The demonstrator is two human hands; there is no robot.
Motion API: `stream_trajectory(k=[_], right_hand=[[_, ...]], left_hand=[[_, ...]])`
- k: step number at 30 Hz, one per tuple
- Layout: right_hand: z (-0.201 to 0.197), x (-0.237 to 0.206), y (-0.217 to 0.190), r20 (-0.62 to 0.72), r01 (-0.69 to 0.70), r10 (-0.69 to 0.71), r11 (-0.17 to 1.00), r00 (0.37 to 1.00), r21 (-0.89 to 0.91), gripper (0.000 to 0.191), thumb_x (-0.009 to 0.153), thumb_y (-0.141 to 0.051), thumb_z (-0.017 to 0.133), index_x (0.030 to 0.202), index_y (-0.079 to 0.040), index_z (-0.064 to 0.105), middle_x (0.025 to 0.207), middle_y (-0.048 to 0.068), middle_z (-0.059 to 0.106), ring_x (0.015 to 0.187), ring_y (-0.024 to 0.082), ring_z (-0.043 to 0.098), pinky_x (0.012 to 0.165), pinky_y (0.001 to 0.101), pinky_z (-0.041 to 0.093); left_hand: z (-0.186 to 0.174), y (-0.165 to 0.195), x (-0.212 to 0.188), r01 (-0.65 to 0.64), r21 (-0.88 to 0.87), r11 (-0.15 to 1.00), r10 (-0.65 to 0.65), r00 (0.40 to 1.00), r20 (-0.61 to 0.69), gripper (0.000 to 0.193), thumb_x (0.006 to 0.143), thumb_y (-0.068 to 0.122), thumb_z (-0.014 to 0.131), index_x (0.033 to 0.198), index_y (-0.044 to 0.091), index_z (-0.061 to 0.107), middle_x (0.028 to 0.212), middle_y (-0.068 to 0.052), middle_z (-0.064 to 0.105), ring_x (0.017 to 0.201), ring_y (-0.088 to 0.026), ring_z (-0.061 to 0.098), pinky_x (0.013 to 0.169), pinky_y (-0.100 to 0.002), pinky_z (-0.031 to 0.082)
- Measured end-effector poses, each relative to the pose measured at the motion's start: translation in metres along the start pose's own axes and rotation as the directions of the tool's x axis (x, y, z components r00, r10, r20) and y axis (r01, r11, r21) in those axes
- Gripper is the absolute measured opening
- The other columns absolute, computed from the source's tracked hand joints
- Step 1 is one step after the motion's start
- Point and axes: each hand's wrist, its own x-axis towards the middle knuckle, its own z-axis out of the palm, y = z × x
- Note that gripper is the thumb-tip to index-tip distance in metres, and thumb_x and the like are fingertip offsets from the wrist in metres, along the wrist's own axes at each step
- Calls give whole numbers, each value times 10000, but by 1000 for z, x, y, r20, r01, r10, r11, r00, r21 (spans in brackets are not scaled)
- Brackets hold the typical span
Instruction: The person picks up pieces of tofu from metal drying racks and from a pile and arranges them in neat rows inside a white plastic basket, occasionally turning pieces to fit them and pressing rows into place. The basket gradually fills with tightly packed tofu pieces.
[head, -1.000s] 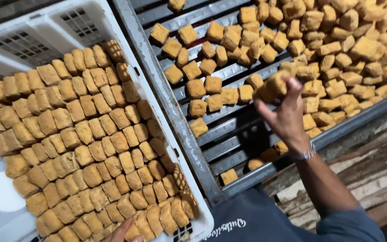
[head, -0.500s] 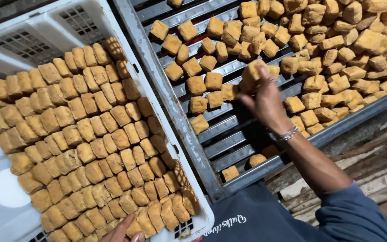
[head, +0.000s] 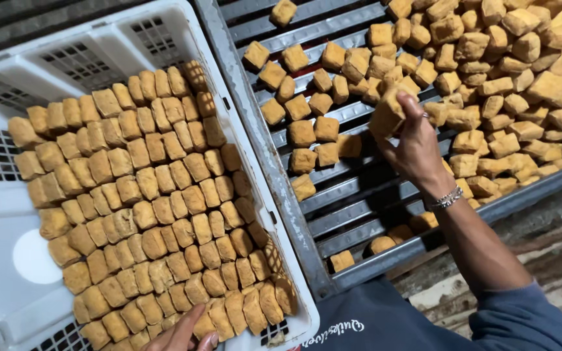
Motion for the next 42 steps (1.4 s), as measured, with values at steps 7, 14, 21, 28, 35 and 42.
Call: stream_trajectory(k=[7,14,21,28,35,42], right_hand=[[53,47,14,257,75,-134,971,957,228,612,850,-67,833,1386,-87,537,1301,166,656,1115,338,684,958,375,559],[65,58,26,337,102,-171,972,926,213,631,856,-139,807,1411,-85,511,1291,145,641,1111,286,651,951,384,550],[63,69,24,338,80,-164,965,927,248,745,759,-129,861,1379,25,479,1312,185,589,1195,271,608,1006,417,533],[-16,96,-106,231,301,-408,872,883,386,793,819,-299,797,1435,37,428,1352,215,580,1212,314,642,981,379,590],[37,100,-326,385,367,-846,513,367,776,713,874,-267,807,1414,-37,403,1285,225,606,1011,290,728,851,354,583],[92,55,-453,737,499,-669,609,-95,617,742,905,-109,657,1505,-255,247,831,136,705,732,344,729,576,421,558]], left_hand=[[-32,24,-10,49,-8,999,-49,999,4,626,812,498,771,1365,239,636,695,-62,804,641,-121,814,655,-326,663],[-58,37,-27,-331,-66,941,315,932,-182,516,883,355,708,1332,104,656,975,-185,777,828,-327,781,728,-426,607],[-74,68,-61,-198,-159,967,153,954,-258,483,887,260,664,1322,90,542,874,-112,755,821,-341,724,733,-464,558],[-61,89,-75,-228,-52,972,154,794,-588,127,910,199,673,974,93,644,911,-101,721,839,-344,706,706,-453,555],[-40,108,-117,-271,101,957,273,729,-628,404,895,321,702,1141,4,655,1141,-178,694,1025,-347,667,964,-484,476],[-18,103,-120,-273,170,947,320,746,-584,560,881,358,703,1227,-75,621,1212,-247,647,1179,-402,604,1064,-528,377]])
